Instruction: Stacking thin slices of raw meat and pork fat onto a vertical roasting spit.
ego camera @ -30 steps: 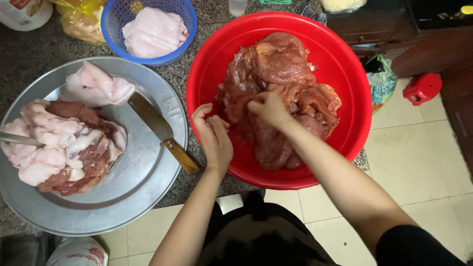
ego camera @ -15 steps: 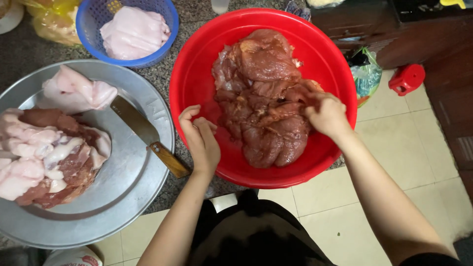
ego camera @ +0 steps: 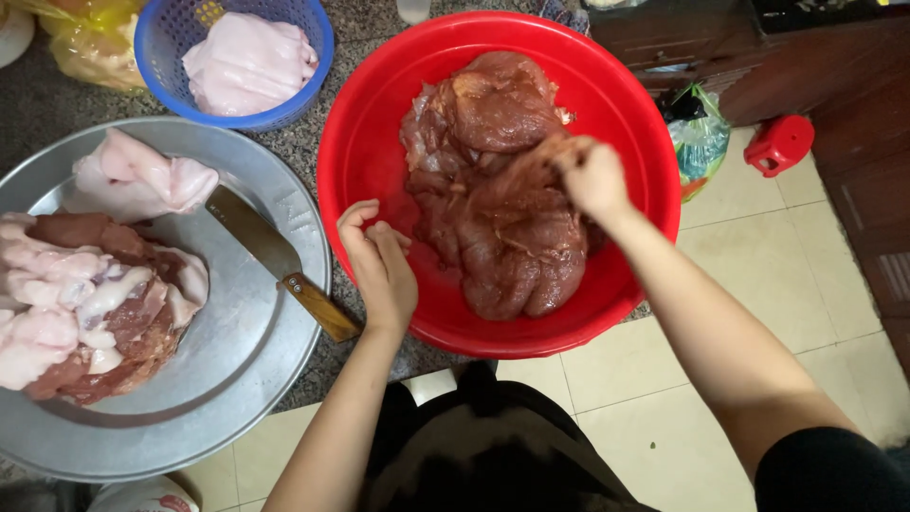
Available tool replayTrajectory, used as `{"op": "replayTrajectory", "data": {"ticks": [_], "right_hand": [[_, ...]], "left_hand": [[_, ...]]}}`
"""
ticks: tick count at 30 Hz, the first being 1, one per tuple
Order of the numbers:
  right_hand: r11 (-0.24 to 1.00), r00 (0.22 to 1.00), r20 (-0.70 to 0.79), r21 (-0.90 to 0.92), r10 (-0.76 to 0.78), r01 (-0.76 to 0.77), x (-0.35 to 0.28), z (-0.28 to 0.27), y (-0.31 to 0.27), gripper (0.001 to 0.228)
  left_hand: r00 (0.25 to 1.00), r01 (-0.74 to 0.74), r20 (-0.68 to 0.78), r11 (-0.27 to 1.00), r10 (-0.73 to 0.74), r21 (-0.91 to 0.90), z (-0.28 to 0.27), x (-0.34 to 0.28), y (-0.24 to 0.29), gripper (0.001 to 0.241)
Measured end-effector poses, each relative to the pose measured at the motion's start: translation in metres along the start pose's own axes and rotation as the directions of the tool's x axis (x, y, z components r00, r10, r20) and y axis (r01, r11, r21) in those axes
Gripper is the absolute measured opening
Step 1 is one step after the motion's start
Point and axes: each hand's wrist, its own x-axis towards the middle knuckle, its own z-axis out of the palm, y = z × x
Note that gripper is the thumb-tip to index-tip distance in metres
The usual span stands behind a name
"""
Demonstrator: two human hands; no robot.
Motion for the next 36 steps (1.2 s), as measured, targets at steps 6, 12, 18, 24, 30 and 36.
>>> {"op": "replayTrajectory", "data": {"ticks": [6,12,18,24,30,36], "right_hand": [[0.448,0.771,0.135,0.746,0.623,-0.493,0.028,-0.033,0.022,0.035],[0.420,0.732,0.294,0.663,0.614,-0.619,0.001,-0.048,0.015,0.038],[0.726,0.907,0.208,0.547,0.365,-0.417,-0.003,-0.029,0.067,0.027],[0.850,0.988,0.069,0.504,0.138,-0.154,-0.017,-0.040,-0.018,0.020],[0.853,0.976,0.183,0.522,-0.119,0.006,-0.018,-0.068,-0.090,0.018],[0.942,0.951,0.305,0.330,-0.052,-0.054,-0.033,-0.151,-0.197,0.020]], "left_hand": [[1.000,-0.014,-0.001,1.000,0.014,-0.016,0.000,0.000,-0.003,0.018],[1.000,-0.019,-0.005,1.000,0.019,0.003,0.002,0.000,-0.002,0.016],[1.000,-0.022,0.020,1.000,0.022,0.016,0.001,0.001,-0.001,0.016],[0.999,-0.046,0.021,0.999,0.045,0.015,0.002,0.001,-0.002,0.017],[0.992,0.099,0.075,0.995,-0.101,0.027,0.004,0.002,-0.005,0.017],[0.910,0.211,0.366,0.978,-0.193,-0.007,0.009,0.003,0.007,0.033]]}}
